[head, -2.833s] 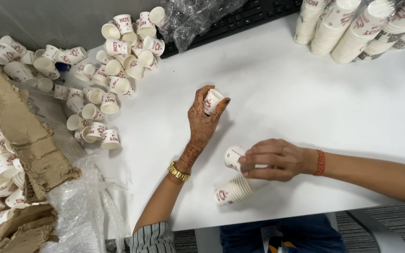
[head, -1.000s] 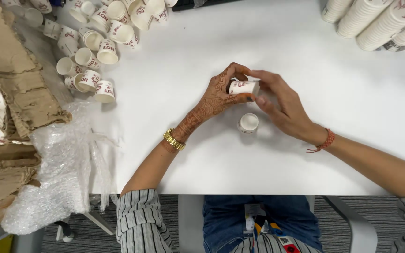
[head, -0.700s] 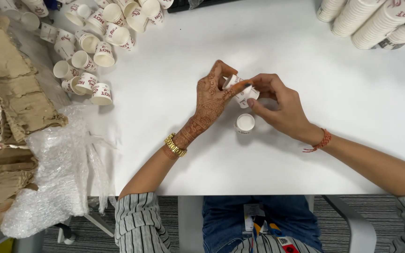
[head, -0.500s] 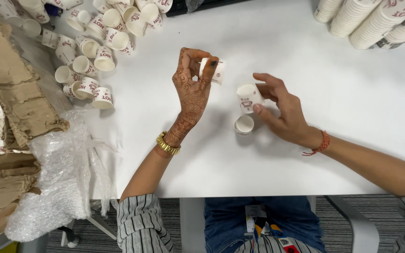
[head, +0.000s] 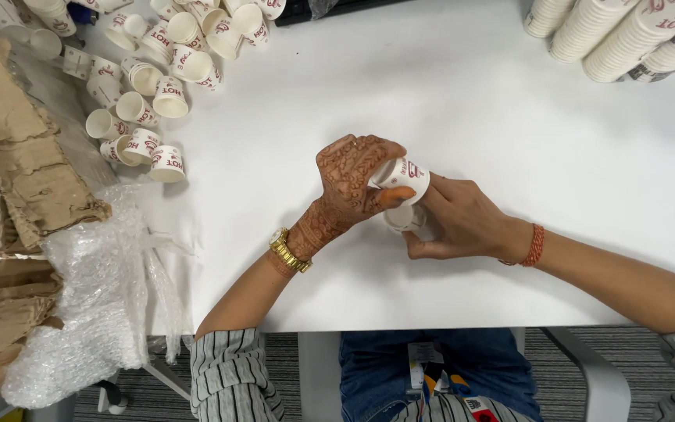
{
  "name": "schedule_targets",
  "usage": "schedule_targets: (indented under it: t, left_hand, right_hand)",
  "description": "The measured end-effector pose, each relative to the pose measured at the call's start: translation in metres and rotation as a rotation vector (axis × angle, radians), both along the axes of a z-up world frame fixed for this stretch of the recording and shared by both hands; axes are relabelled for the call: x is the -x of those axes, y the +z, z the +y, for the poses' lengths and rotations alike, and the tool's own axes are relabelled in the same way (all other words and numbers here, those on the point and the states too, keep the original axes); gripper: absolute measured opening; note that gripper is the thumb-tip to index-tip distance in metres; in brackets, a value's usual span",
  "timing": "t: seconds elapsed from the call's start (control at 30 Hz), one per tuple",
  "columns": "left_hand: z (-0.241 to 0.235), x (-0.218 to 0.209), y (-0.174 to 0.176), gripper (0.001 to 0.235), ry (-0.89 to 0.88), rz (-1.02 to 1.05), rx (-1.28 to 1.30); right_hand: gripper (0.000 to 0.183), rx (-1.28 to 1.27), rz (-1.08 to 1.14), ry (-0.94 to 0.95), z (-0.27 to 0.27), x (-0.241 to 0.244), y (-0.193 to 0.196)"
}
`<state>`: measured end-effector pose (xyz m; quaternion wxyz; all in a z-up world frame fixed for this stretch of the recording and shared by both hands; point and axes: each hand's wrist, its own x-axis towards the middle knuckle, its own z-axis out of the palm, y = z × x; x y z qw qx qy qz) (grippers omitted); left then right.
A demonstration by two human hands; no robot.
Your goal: Sorting, stacking, and placing small paper cups into plastic sleeves from a cardboard box.
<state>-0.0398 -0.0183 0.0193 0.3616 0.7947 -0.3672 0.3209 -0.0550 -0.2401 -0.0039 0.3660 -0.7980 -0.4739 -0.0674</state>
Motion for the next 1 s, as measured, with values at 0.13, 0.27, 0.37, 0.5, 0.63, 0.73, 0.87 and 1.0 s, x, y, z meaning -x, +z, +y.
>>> schedule_targets:
  t: [0.13,0.27,0.37,0.5,0.63,0.73,0.87,1.0]
  left_hand:
    - [-0.003,0.002,-0.002,0.054,0.022,-0.177,-0.149]
    - [-0.007,-0.001,-0.009,0.045,0.067,-0.325,-0.227]
    - [-0.005,-0.002,-0.002,0.036,0.079,-0.416,-0.307]
    - [0.003,-0.005,0.005,0.032,0.114,-0.487,-0.401]
    - [-0.001,-0.006,-0.01,0.03,0.111,-0.3,-0.416]
    - [-0.003,-0.003,-0.018,0.032,0.121,-0.261,-0.394]
    - [-0.011,0.005,-0.047,0.033,0.1,-0.319,-0.474]
    - [-0.014,0.002,-0.047,0.038,0.11,-0.309,-0.385]
  right_hand:
    - [0.072,0.039,0.052,-0.116,0.002,-0.001,0.0]
    - [0.08,0.035,0.149,-0.206,0.004,-0.003,0.006]
    - [0.083,0.064,0.196,-0.233,0.003,-0.003,0.005]
    - [0.077,0.019,0.111,-0.206,0.0,-0.007,0.001]
    - [0.081,0.038,0.109,-0.167,-0.001,-0.008,0.0]
    - [0.085,0.073,0.159,-0.176,0.0,-0.007,-0.002]
    - [0.094,0.108,0.218,-0.155,-0.002,-0.005,-0.006]
    - [0.1,0.083,0.125,-0.136,-0.003,-0.004,0.0]
